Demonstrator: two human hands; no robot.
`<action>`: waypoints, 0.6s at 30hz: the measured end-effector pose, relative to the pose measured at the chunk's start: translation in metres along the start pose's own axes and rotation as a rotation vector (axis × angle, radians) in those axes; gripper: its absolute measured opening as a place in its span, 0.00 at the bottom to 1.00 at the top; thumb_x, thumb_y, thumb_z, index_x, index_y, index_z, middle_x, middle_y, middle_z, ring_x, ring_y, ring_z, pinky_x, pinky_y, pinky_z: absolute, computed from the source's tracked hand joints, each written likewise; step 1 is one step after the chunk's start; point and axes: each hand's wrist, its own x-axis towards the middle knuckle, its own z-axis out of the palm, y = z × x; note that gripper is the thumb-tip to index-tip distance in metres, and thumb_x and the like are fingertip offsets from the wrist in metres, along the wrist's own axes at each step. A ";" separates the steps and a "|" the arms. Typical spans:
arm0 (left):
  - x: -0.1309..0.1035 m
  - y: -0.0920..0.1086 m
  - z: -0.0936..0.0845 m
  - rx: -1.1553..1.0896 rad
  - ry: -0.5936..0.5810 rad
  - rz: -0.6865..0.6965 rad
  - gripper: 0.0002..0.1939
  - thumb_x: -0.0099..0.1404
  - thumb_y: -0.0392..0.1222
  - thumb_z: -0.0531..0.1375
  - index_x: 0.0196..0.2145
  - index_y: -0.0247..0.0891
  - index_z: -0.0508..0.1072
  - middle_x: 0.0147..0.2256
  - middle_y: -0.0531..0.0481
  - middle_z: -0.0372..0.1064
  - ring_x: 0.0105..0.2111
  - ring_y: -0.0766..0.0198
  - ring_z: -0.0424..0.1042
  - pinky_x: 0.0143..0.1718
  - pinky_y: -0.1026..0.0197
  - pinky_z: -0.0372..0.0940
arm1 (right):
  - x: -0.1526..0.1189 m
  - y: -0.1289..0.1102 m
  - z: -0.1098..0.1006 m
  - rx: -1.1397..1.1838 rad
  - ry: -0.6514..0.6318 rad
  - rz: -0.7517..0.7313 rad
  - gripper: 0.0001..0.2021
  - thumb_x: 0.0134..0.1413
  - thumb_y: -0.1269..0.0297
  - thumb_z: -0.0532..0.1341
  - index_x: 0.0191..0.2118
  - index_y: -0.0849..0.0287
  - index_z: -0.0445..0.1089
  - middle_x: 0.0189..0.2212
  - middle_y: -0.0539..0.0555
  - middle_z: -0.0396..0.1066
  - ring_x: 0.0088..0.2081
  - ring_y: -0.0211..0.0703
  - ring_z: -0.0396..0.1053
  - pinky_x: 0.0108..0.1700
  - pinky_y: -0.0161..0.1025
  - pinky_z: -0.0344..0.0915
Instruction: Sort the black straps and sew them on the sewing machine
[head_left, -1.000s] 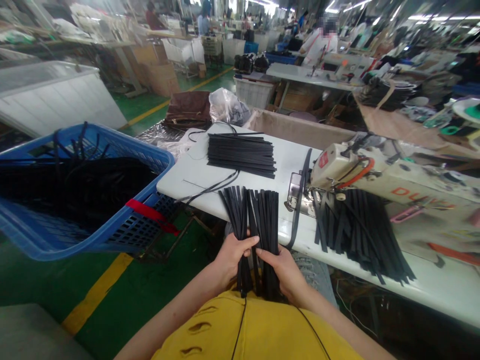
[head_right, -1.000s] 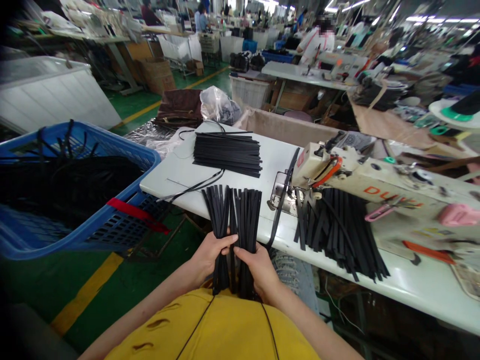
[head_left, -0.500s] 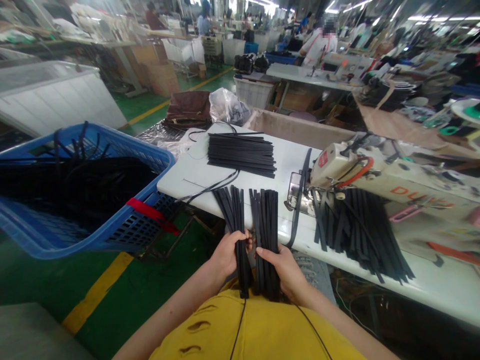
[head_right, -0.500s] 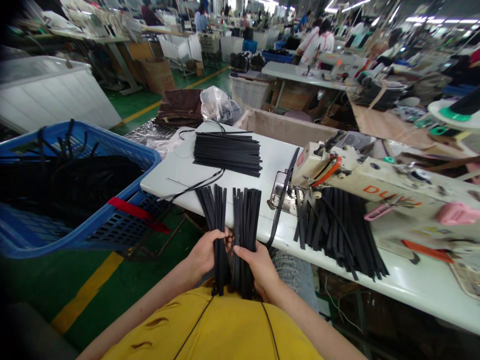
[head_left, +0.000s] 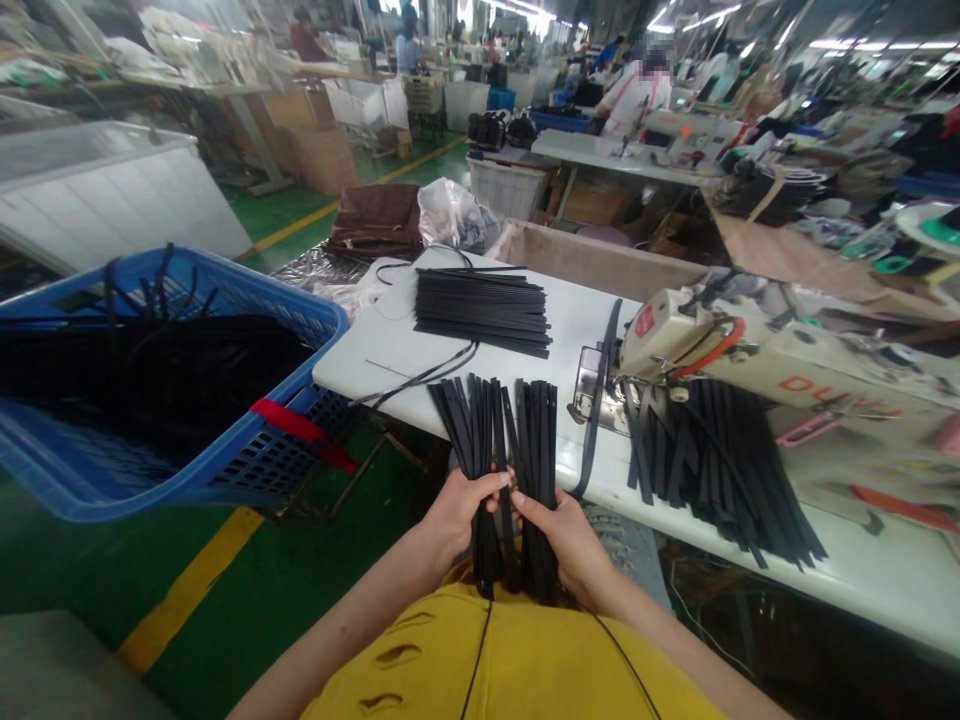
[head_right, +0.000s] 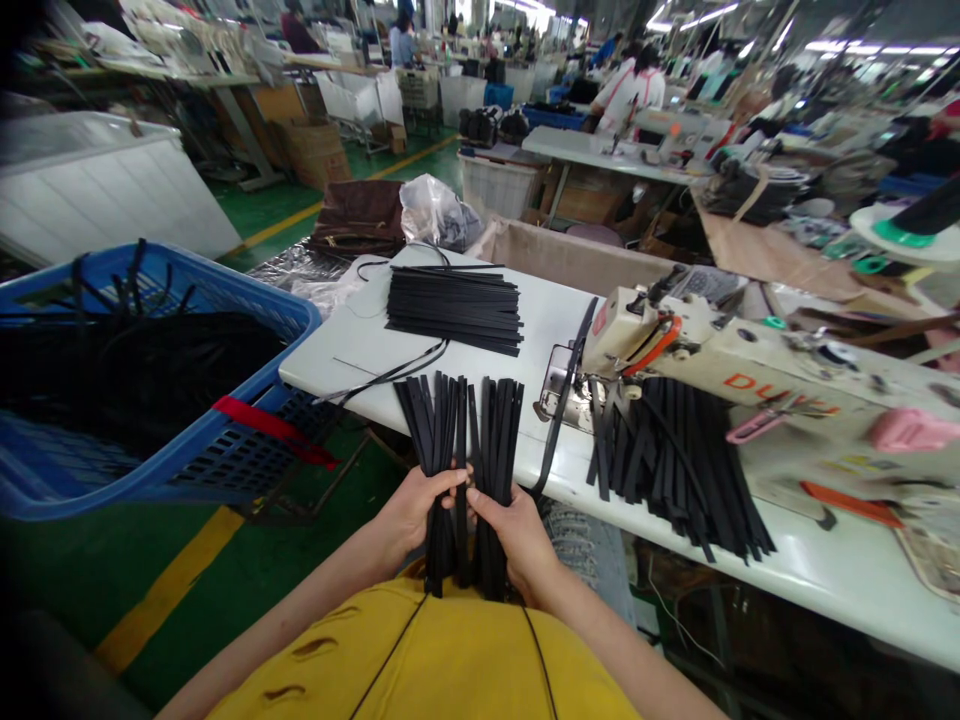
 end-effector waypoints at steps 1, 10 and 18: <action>-0.001 0.000 -0.001 -0.009 0.003 -0.013 0.18 0.48 0.44 0.73 0.34 0.34 0.76 0.18 0.59 0.61 0.17 0.69 0.60 0.24 0.59 0.70 | -0.001 -0.001 0.000 0.005 -0.002 0.009 0.21 0.38 0.56 0.79 0.40 0.59 0.78 0.30 0.52 0.82 0.26 0.40 0.73 0.32 0.37 0.71; 0.006 -0.003 -0.016 -0.077 -0.045 0.041 0.17 0.49 0.39 0.73 0.37 0.35 0.76 0.25 0.53 0.70 0.25 0.67 0.70 0.30 0.65 0.68 | -0.003 -0.004 0.004 0.064 -0.035 0.040 0.17 0.39 0.59 0.76 0.36 0.60 0.79 0.32 0.54 0.83 0.33 0.48 0.79 0.40 0.42 0.74; 0.004 0.001 -0.003 -0.017 -0.043 -0.002 0.21 0.46 0.41 0.76 0.34 0.33 0.73 0.22 0.56 0.66 0.16 0.76 0.57 0.18 0.70 0.55 | -0.003 -0.001 0.003 -0.026 -0.037 -0.023 0.25 0.37 0.55 0.79 0.44 0.58 0.79 0.34 0.54 0.84 0.39 0.53 0.80 0.48 0.49 0.75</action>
